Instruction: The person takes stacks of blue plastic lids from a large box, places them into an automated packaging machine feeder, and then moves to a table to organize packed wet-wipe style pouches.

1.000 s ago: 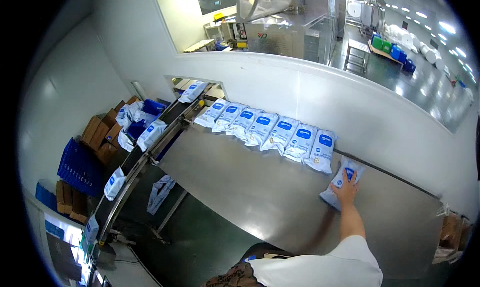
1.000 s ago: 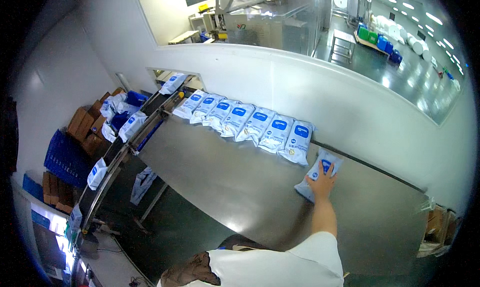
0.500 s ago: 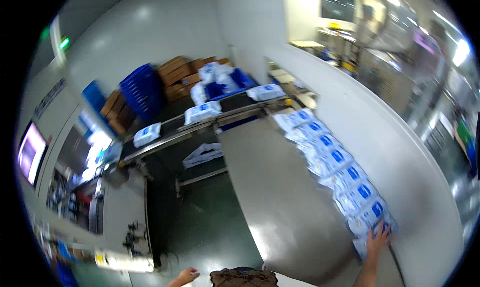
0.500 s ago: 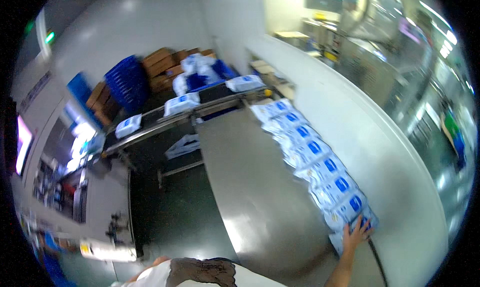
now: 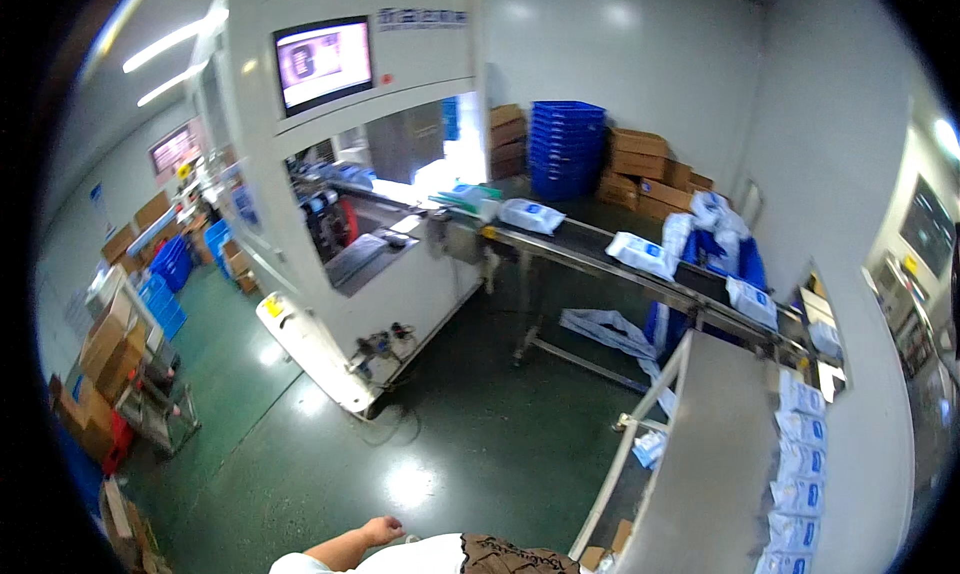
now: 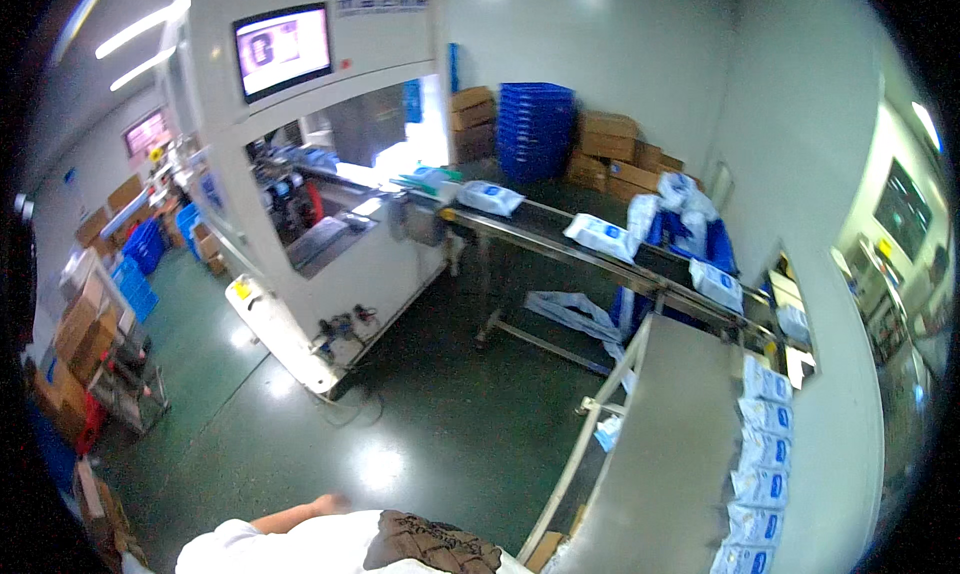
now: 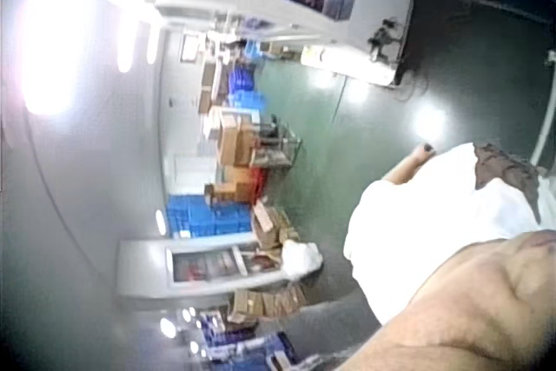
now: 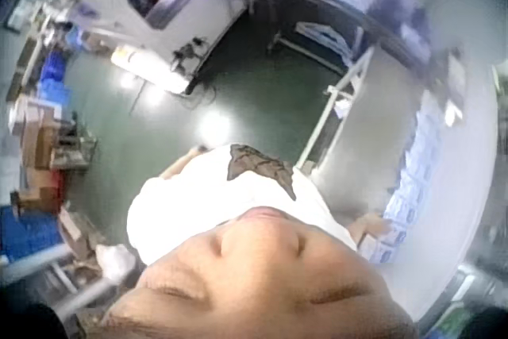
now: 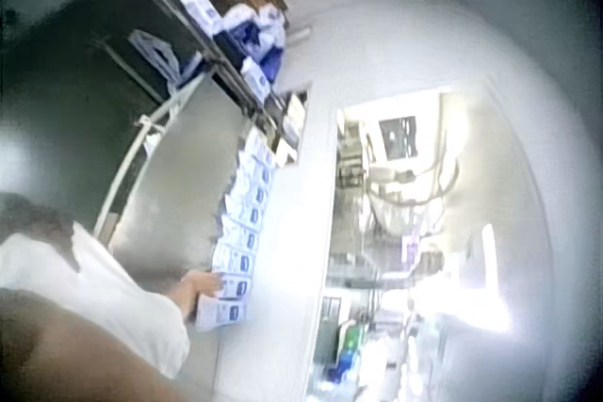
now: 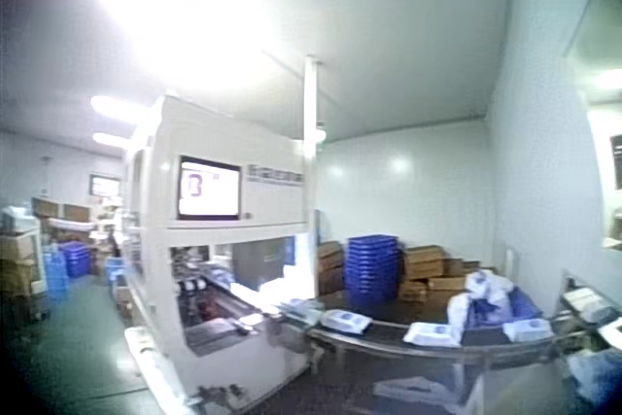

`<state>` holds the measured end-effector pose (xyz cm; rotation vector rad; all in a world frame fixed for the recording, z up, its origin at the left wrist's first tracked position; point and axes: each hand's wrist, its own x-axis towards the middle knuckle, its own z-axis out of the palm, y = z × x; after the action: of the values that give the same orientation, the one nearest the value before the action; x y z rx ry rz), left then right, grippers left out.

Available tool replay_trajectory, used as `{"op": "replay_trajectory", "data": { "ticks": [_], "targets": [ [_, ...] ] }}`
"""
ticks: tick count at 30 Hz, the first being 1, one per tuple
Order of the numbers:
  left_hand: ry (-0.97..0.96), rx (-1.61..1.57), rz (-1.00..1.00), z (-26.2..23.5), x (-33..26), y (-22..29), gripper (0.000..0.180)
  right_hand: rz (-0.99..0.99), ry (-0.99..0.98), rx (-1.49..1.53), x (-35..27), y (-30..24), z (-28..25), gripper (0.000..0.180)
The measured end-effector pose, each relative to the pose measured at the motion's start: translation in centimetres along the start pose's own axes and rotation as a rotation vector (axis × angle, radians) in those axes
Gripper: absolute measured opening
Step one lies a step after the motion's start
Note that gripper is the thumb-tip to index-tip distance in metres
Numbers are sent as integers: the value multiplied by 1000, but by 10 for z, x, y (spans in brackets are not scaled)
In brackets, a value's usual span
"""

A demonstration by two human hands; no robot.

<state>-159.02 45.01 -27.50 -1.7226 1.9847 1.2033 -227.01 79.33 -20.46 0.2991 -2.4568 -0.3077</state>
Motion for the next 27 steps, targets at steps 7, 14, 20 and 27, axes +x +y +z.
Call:
{"op": "replay_trajectory", "data": {
  "ticks": [7, 14, 20, 27],
  "targets": [
    [37, -492, -510, 96, -66, -229, 51, -573, -269, 1128, -91, -332, -169, 55],
    [225, -704, -688, 7, -106, -332, 51, -1185, -839, 1271, -222, -537, -339, 46],
    [361, -775, -618, -103, -87, -397, 52, -1580, -1097, 597, -303, -626, -364, 53],
    [451, -821, -631, -200, -72, -484, 53, -1619, -1048, 495, -384, -808, -506, 49]
  ]
}}
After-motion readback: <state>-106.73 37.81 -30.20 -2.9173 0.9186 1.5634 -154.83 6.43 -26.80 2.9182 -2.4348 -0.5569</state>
